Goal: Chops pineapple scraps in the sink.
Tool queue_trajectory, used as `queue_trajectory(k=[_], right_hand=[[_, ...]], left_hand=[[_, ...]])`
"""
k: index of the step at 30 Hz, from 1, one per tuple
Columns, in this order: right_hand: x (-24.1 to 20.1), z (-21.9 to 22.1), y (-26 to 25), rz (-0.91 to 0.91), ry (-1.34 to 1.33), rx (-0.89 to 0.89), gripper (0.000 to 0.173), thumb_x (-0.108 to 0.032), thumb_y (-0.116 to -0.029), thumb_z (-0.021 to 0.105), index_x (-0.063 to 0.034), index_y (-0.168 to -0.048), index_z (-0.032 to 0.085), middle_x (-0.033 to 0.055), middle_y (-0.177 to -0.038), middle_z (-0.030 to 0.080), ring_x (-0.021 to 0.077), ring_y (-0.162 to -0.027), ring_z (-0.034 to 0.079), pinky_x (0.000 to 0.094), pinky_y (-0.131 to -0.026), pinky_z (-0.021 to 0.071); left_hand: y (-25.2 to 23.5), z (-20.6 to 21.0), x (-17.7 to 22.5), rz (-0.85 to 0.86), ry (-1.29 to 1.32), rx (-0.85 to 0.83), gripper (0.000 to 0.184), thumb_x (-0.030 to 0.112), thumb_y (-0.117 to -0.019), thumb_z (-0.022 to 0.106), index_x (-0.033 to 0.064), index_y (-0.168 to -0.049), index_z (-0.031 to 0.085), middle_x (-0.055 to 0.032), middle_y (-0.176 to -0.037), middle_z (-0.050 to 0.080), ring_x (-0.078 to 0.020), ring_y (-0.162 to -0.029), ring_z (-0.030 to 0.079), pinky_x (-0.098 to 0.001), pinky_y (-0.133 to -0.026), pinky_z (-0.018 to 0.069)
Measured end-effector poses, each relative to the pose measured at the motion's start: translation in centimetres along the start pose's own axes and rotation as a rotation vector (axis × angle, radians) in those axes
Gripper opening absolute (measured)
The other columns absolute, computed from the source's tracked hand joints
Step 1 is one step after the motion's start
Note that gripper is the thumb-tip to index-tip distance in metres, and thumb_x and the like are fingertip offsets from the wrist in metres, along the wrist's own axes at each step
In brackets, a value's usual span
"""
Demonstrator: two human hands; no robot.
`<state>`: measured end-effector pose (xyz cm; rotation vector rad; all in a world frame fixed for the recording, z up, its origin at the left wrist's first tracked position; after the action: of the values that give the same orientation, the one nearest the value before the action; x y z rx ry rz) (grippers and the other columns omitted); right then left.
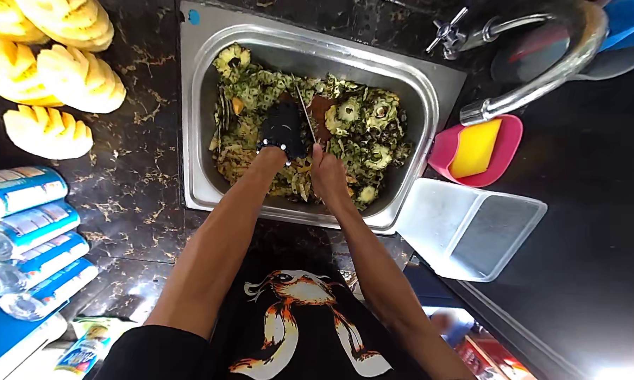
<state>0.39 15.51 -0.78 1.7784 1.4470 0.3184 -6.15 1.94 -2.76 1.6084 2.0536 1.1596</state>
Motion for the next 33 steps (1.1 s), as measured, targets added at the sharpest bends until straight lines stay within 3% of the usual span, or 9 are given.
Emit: queue_trajectory(k=[8,10,13,23,26,27,29,31,33], right_hand=[[0.3,0.3,-0.2,0.001,0.001,-0.058,0.08,-0.054,-0.1096,0.013,0.0002,-0.088,0.067,0.0209,-0.085,0.069,0.0389,-0.088,0.071,0.0599,-0.076,0.0553],[0.0,0.2,-0.7,-0.003,-0.016,-0.073,0.081,-0.056,-0.1091,0.012,-0.0006,-0.087,0.067,0.0196,-0.084,0.069,0.0371,-0.085,0.071,0.0581,-0.075,0.0555],[0.8,-0.2,0.8,0.012,-0.003,-0.077,0.08,-0.057,-0.1091,0.015,-0.0005,-0.083,0.064,0.0191,-0.08,0.066,0.0374,-0.082,0.07,0.0576,-0.071,0.055],[1.6,0.3,0.2,0.123,0.023,-0.158,0.082,-0.056,-0.1094,0.012,0.001,-0.093,0.068,0.0234,-0.096,0.07,0.0404,-0.099,0.07,0.0598,-0.082,0.0554],[2.3,0.9,-0.6,0.097,-0.049,-0.186,0.082,-0.057,-0.1091,0.011,0.001,-0.09,0.066,0.0225,-0.091,0.068,0.0391,-0.093,0.07,0.0588,-0.078,0.0551],[2.5,0.8,-0.2,0.082,-0.087,-0.179,0.084,-0.059,-0.1084,0.011,0.001,-0.091,0.066,0.0229,-0.09,0.068,0.0397,-0.091,0.07,0.0595,-0.077,0.0549],[3.2,0.4,2.1,0.069,-0.178,-0.123,0.089,-0.069,-0.1036,0.009,-0.0007,-0.093,0.065,0.0238,-0.085,0.065,0.0408,-0.079,0.068,0.0601,-0.066,0.0557],[3.3,-0.7,4.1,0.127,-0.24,-0.118,0.087,-0.069,-0.1038,0.011,-0.0011,-0.097,0.066,0.023,-0.086,0.064,0.0389,-0.078,0.067,0.0586,-0.069,0.0547],[3.5,-2.0,4.6,0.185,-0.243,-0.148,0.084,-0.063,-0.1073,0.015,0.0018,-0.101,0.068,0.0243,-0.094,0.067,0.0398,-0.092,0.068,0.06,-0.083,0.0528]], left_hand=[[1.0,0.3,-0.4,0.035,0.046,0.102,0.107,0.035,-0.056,0.093,-0.0006,-0.146,0.046,-0.0283,-0.146,0.048,-0.0494,-0.131,0.049,-0.0662,-0.096,0.0495],[2.9,-1.7,0.0,-0.028,0.048,-0.158,0.099,0.028,-0.075,0.089,-0.0001,-0.153,0.035,-0.0253,-0.155,0.039,-0.045,-0.141,0.042,-0.0617,-0.106,0.0442],[0.5,0.2,-0.3,0.001,0.016,0.023,0.113,0.033,-0.0513,0.096,0.0004,-0.146,0.044,-0.0262,-0.146,0.047,-0.0457,-0.132,0.05,-0.0612,-0.099,0.0506],[-2.1,2.7,-1.4,0.016,0.016,0.088,0.121,0.038,-0.0448,0.097,0.0066,-0.148,0.043,-0.0252,-0.15,0.043,-0.0487,-0.129,0.051,-0.065,-0.09,0.0533],[-1.4,5.3,-3.3,0.064,0.098,0.137,0.126,0.034,-0.0382,0.101,0.0111,-0.147,0.042,-0.0253,-0.147,0.045,-0.0483,-0.128,0.052,-0.0664,-0.092,0.0519],[-0.7,4.4,-3.4,0.073,0.098,0.103,0.12,0.033,-0.0429,0.1,0.0104,-0.146,0.044,-0.0257,-0.146,0.047,-0.0475,-0.129,0.052,-0.0649,-0.096,0.0505],[2.0,0.4,-2.7,0.037,0.031,-0.21,0.096,0.033,-0.0818,0.085,0.0083,-0.157,0.031,-0.0239,-0.158,0.036,-0.0427,-0.143,0.041,-0.0586,-0.112,0.0398],[4.3,1.9,-4.5,0.151,0.163,0.276,0.076,0.03,-0.0712,0.087,0.0005,-0.135,0.058,-0.0286,-0.129,0.062,-0.0467,-0.117,0.061,-0.0629,-0.095,0.0504],[6.2,-1.8,-4.4,0.003,0.362,-0.15,0.077,0.013,-0.0938,0.074,0.002,-0.157,0.031,-0.0223,-0.158,0.039,-0.0359,-0.145,0.04,-0.0519,-0.117,0.0342]])
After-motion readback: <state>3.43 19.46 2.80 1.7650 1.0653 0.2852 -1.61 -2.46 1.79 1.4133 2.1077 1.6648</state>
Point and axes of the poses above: each hand's wrist, its own y-axis away from the middle knuckle, its own z-axis out of the palm, x = y × z, the point moved 3 cm from there along -y, towards the middle knuckle
